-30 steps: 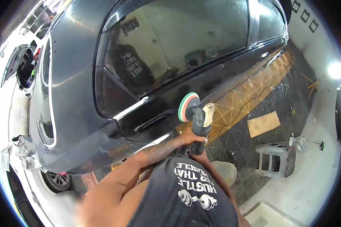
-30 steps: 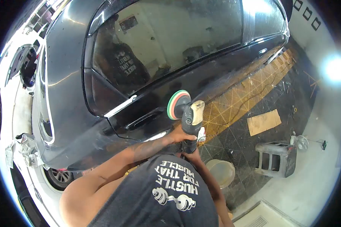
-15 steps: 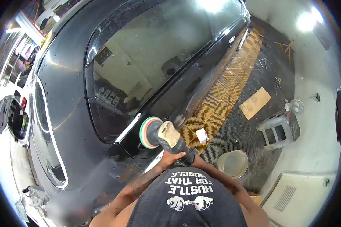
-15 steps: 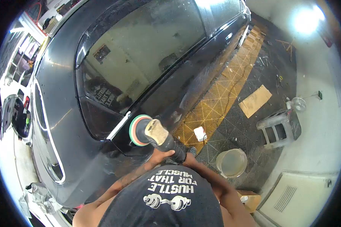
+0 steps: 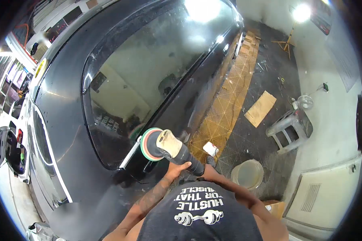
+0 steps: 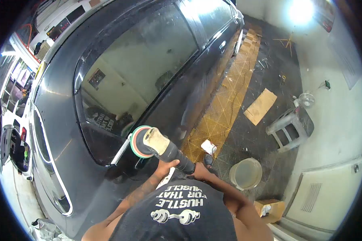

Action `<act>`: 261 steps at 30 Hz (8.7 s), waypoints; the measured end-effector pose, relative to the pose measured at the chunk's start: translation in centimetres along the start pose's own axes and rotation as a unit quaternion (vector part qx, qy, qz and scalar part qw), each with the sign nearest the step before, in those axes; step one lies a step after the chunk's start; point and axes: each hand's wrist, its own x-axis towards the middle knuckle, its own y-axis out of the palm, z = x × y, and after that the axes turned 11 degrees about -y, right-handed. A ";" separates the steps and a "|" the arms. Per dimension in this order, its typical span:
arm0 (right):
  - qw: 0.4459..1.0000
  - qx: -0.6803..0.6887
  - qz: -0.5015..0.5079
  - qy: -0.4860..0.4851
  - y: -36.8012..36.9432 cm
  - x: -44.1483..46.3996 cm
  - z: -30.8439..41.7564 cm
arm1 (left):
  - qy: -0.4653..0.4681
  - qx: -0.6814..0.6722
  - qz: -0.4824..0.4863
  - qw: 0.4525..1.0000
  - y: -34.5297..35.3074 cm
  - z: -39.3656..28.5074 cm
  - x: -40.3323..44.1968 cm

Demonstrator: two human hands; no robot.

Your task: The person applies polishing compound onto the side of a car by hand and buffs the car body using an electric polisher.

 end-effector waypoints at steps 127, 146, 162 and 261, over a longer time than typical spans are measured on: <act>0.947 0.312 -0.076 0.006 -15.2 10.6 -14.4 | -0.125 0.183 0.022 0.975 11.9 -4.2 30.2; 0.896 0.418 -0.121 0.091 -36.6 17.8 -12.9 | -0.184 0.155 -0.046 0.970 23.9 -14.6 49.0; 0.973 0.185 -0.088 -0.108 -18.5 11.2 -12.8 | -0.037 0.089 0.019 0.995 12.2 -7.8 25.7; 0.990 0.112 -0.061 -0.060 -16.7 11.9 -13.8 | 0.352 0.381 -0.181 0.835 11.1 -19.3 25.0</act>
